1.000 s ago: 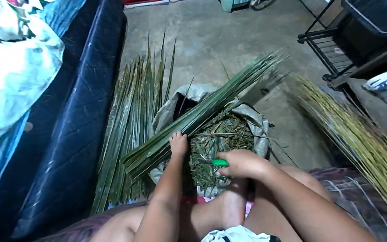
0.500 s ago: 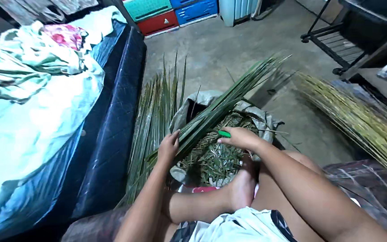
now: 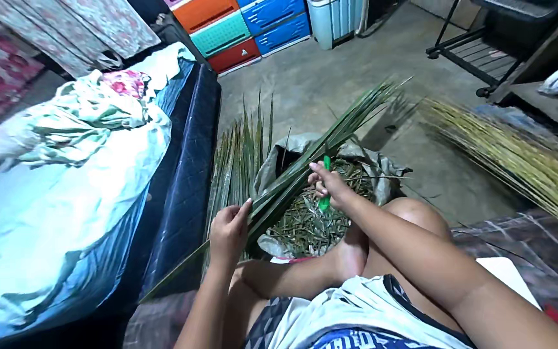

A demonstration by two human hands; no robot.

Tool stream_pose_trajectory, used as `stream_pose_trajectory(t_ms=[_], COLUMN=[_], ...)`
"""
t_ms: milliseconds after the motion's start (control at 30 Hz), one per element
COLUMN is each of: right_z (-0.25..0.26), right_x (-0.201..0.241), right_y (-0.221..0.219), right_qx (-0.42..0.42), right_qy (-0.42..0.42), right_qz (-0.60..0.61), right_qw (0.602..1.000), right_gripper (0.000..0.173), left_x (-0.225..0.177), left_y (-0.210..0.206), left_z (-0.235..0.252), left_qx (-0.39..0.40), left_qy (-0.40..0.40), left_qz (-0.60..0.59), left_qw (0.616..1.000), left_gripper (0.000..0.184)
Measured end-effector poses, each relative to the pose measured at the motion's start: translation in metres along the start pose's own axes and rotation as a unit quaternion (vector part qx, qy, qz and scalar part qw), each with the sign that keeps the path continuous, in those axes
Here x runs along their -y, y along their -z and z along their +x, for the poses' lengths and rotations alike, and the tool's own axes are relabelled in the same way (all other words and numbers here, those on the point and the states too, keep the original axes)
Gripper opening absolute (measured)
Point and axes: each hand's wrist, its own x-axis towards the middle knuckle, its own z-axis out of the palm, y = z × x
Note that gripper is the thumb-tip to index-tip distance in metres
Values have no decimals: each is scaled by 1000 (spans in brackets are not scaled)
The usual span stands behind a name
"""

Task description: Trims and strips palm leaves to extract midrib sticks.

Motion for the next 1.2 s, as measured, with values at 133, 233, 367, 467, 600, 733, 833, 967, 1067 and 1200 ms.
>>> stream_pose_trajectory(t_ms=[133, 233, 367, 467, 600, 733, 833, 967, 1067, 1200], right_z=[2, 4, 5, 7, 12, 12, 0, -23, -27, -24], right_x=[9, 19, 27, 31, 42, 48, 36, -1, -33, -41], right_y=[8, 17, 29, 37, 52, 58, 40, 2, -11, -13], right_qx=[-71, -114, -175, -209, -229, -183, -44, 196, 250, 177], right_qy=[30, 58, 109, 154, 173, 72, 5, -30, -23, 15], right_qz=[79, 79, 2, -30, 20, -26, -247, -472, -531, -590], right_qw=[994, 989, 978, 965, 958, 980, 968, 859, 809, 787], right_gripper=[14, 13, 15, 14, 20, 17, 23, 55, 69, 42], left_x=[10, 14, 10, 9, 14, 11, 1, -18, -28, -22], left_y=[-4, 2, 23, 46, 73, 82, 74, 55, 47, 50], left_z=[-20, -35, -51, -63, -84, -99, -100, -94, -91, -98], left_qx=[-29, -45, -9, 25, 16, 19, 42, 75, 69, 60], left_qy=[5, 26, 65, 98, 112, 133, 148, 132, 114, 121], left_qz=[16, 20, 8, 2, 35, 50, 45, 13, 9, 23], left_qw=[999, 998, 998, 995, 993, 990, 987, 988, 991, 991], left_gripper=[38, 36, 35, 32, 29, 29, 32, 34, 36, 36])
